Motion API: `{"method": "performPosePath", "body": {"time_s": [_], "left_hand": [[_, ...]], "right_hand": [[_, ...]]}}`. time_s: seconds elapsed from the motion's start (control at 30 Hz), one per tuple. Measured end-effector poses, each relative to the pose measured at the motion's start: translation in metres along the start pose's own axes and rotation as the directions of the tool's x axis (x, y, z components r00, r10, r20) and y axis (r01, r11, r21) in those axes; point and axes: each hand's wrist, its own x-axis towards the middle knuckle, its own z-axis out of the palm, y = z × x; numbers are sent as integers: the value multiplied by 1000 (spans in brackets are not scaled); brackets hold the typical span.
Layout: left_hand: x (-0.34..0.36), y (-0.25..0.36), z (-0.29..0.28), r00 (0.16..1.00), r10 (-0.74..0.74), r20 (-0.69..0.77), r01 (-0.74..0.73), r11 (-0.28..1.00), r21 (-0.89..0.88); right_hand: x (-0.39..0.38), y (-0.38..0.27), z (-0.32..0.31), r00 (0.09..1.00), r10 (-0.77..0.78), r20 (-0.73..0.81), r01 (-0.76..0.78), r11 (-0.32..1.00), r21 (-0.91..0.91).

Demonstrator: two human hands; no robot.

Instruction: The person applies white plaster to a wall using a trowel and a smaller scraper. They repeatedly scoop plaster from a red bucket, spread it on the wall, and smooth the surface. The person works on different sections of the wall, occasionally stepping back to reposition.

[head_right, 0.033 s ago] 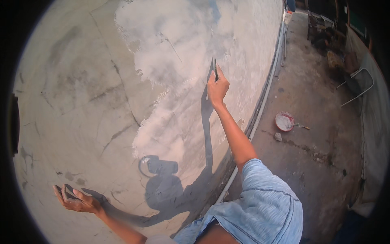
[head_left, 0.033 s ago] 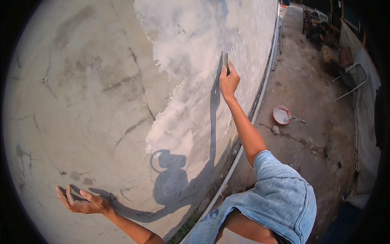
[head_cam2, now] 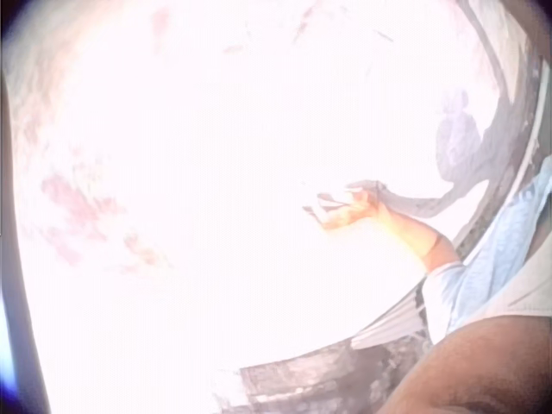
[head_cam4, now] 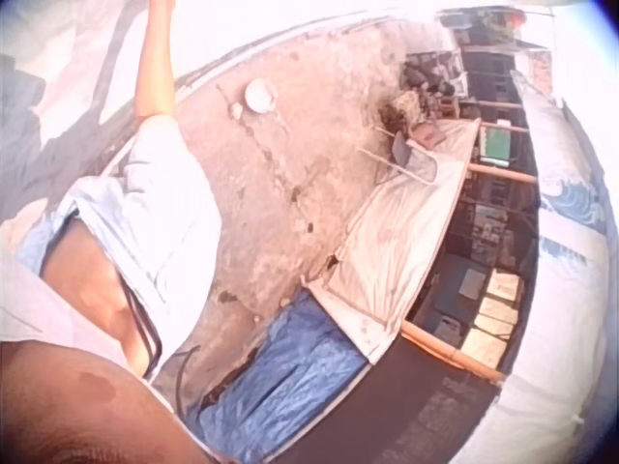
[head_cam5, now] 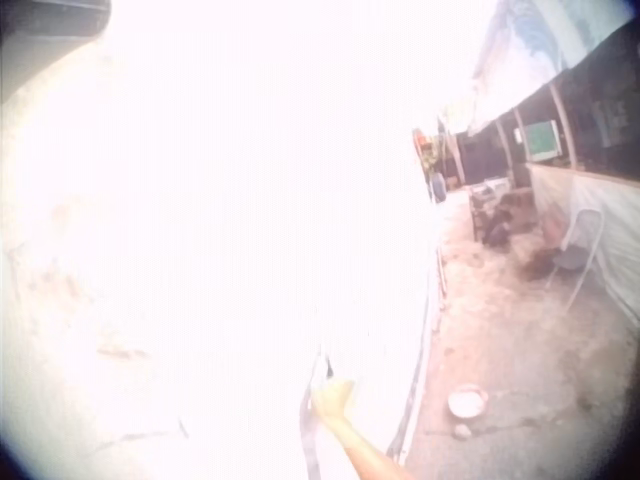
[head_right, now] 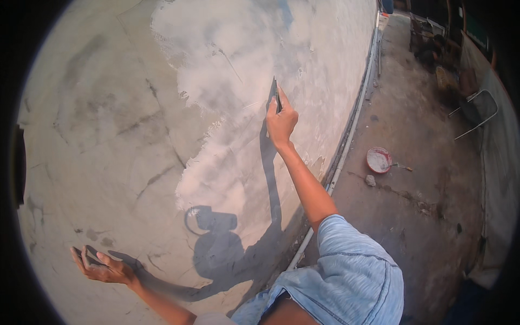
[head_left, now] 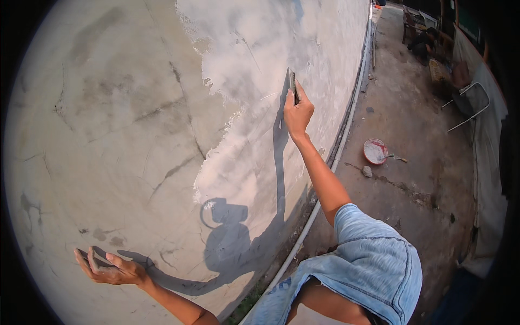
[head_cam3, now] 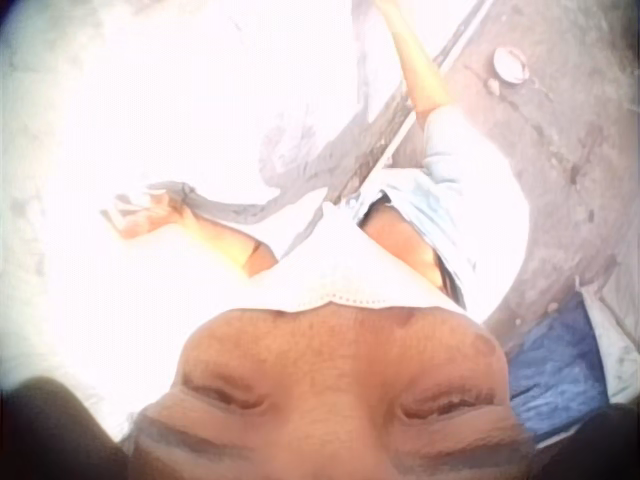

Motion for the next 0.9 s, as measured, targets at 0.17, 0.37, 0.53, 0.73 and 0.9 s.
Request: {"method": "performPosePath", "body": {"time_s": [0.17, 0.37, 0.53, 0.73, 0.9], "left_hand": [[0, 2, 0, 1000, 20, 1, -20, 1000, 10], [-11, 3, 10, 992, -127, -10, 124, 984, -131], [-5, -10, 2, 999, 30, -16, -27, 990, 140], [2, 9, 8, 999, -1, -47, 6, 995, 97], [0, 1, 0, 1000, 14, -18, -12, 996, 89]], "right_hand": [[-116, -110, 3, 857, -462, 227, 421, 883, 207], [-73, -95, -30, 731, -660, 177, 583, 737, 342], [35, 20, -42, 999, -12, -32, 15, 995, 100], [-65, 15, -18, 988, 19, 153, -35, 994, 103], [-185, -79, -8, 834, -387, 394, 321, 920, 223]]}}
